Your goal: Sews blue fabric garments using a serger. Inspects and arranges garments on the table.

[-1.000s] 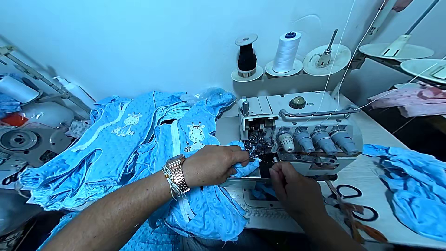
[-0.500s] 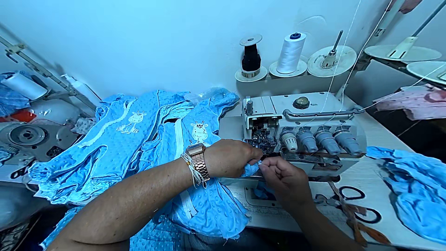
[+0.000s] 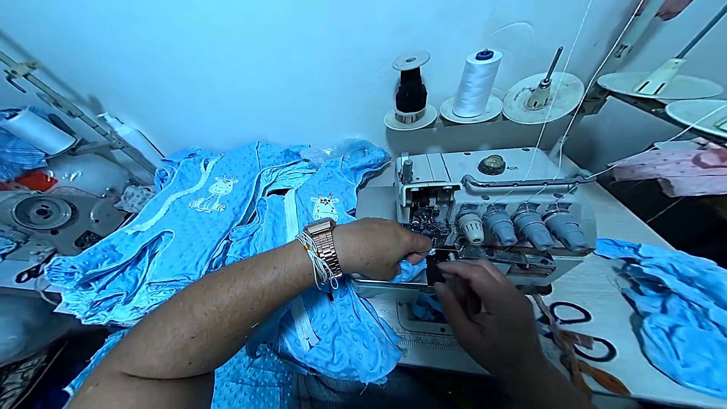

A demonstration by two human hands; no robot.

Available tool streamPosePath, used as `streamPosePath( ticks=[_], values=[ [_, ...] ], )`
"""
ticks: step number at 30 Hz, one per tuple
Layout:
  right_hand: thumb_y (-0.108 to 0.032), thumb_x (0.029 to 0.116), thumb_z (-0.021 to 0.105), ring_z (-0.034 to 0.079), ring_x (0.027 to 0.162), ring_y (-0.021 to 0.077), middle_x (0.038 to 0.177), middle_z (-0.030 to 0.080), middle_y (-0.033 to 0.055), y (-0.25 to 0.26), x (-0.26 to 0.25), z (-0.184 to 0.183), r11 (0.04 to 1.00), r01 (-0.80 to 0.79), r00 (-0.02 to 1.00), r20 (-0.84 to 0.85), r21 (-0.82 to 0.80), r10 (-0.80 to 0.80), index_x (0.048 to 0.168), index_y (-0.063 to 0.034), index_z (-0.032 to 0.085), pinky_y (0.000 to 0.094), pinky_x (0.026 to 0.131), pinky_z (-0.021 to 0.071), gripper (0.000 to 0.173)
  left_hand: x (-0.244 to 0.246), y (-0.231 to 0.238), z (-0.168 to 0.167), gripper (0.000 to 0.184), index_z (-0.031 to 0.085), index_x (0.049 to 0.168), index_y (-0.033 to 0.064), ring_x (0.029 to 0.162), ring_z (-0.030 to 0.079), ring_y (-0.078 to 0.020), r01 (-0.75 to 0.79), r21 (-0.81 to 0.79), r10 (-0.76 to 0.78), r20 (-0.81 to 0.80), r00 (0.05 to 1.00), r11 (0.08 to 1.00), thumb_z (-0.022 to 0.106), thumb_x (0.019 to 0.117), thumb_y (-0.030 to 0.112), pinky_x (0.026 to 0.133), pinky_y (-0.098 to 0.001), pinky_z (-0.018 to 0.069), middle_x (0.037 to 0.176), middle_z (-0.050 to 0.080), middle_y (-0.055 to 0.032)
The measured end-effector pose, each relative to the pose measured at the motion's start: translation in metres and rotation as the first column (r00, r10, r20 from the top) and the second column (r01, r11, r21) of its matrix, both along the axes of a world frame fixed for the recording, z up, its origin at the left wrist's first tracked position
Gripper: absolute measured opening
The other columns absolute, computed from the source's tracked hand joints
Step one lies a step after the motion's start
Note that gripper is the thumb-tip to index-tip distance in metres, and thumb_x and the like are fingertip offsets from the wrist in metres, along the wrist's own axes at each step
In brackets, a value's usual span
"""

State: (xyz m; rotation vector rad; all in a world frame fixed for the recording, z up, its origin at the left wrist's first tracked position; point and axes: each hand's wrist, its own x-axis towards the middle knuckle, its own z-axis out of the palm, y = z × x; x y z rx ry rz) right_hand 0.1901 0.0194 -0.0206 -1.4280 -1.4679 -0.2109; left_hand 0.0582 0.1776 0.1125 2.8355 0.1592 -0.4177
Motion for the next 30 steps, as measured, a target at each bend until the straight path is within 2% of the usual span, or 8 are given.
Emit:
streamPosePath(
  ticks=[3,9,12,16,19,22,25,30],
  values=[
    [-0.028,0.0900,0.063,0.056,0.065,0.0037,0.114,0.066,0.0055,0.017,-0.009,0.005,0.991,-0.051,0.999,0.009,-0.121,0.053,0.102,-0.0100,0.072,0.0212,0.053,0.0494,0.024,-0.001,0.004,0.002,0.007,0.070,0.094,0.0048,0.088,0.065,-0.0236,0.035,-0.023,-0.035,0.002,0.999,0.999,0.071,0.0886,0.000,0.075,-0.0454,0.0527,0.096,0.069,-0.0093],
    [-0.025,0.0886,0.070,0.054,0.060,0.0019,0.109,0.069,0.0016,0.032,-0.006,0.007,0.986,-0.084,0.996,-0.005,-0.141,0.084,0.085,-0.0123,0.072,0.0202,0.051,0.0467,0.013,-0.003,0.008,0.006,0.004,0.074,0.093,0.0029,0.094,0.065,-0.0230,0.079,-0.028,-0.079,0.017,0.997,0.996,0.074,0.0898,0.005,0.081,-0.0411,0.0520,0.101,0.069,-0.0112],
    [-0.022,0.0889,0.069,0.045,0.057,-0.0063,0.090,0.065,-0.0067,0.034,0.003,0.006,0.960,-0.253,0.959,-0.161,-0.122,0.232,0.088,-0.0136,0.068,0.0096,0.050,0.0388,0.008,-0.003,0.010,0.006,0.006,0.075,0.097,0.0047,0.094,0.066,-0.0205,0.102,-0.054,-0.099,0.064,0.993,0.993,0.072,0.0932,0.008,0.082,-0.0394,0.0532,0.100,0.071,-0.0092],
    [-0.030,0.0848,0.078,0.039,0.048,-0.0053,0.060,0.049,-0.0123,0.037,0.010,0.001,0.912,-0.397,0.867,-0.369,-0.108,0.334,0.092,-0.0176,0.066,0.0106,0.045,0.0318,0.019,-0.002,0.008,0.008,0.005,0.074,0.096,0.0062,0.082,0.067,-0.0190,0.134,-0.055,-0.126,0.140,0.982,0.989,0.069,0.0943,0.008,0.073,-0.0399,0.0531,0.089,0.072,-0.0070],
    [-0.025,0.0824,0.081,0.041,0.049,-0.0045,0.066,0.057,-0.0109,0.036,0.008,0.001,0.890,-0.452,0.804,-0.462,-0.065,0.375,0.085,-0.0171,0.069,0.0106,0.044,0.0334,0.015,0.001,0.007,0.002,0.003,0.074,0.088,0.0058,0.074,0.065,-0.0169,0.174,-0.099,-0.147,0.235,0.961,0.980,0.073,0.0900,0.007,0.066,-0.0384,0.0507,0.080,0.070,-0.0053],
    [-0.022,0.0838,0.079,0.044,0.051,-0.0052,0.068,0.059,-0.0094,0.031,0.002,-0.004,0.900,-0.435,0.797,-0.465,-0.001,0.385,0.074,-0.0173,0.061,0.0098,0.045,0.0360,0.021,0.003,0.010,0.001,0.007,0.074,0.091,0.0055,0.071,0.063,-0.0162,0.111,-0.143,-0.082,0.194,0.978,0.983,0.078,0.0866,0.008,0.064,-0.0384,0.0497,0.077,0.068,-0.0046],
    [-0.021,0.0868,0.076,0.051,0.056,-0.0063,0.084,0.071,-0.0050,0.023,-0.005,-0.021,0.928,-0.371,0.827,-0.446,0.024,0.342,0.075,-0.0130,0.066,0.0093,0.049,0.0413,0.017,0.005,0.023,0.003,0.013,0.077,0.103,0.0053,0.087,0.069,-0.0248,0.016,-0.088,-0.017,-0.015,1.000,0.996,0.077,0.0905,0.011,0.078,-0.0496,0.0535,0.093,0.073,-0.0103],
    [-0.018,0.0894,0.075,0.054,0.058,-0.0081,0.094,0.075,-0.0021,0.021,-0.007,-0.030,0.937,-0.338,0.834,-0.432,0.094,0.344,0.080,-0.0094,0.068,0.0072,0.052,0.0442,0.015,-0.004,0.045,-0.017,0.010,0.080,0.094,0.0055,0.085,0.068,-0.0162,0.151,-0.191,-0.123,0.153,0.981,0.970,0.074,0.0927,0.014,0.076,-0.0360,0.0542,0.091,0.074,-0.0082]
  ],
)
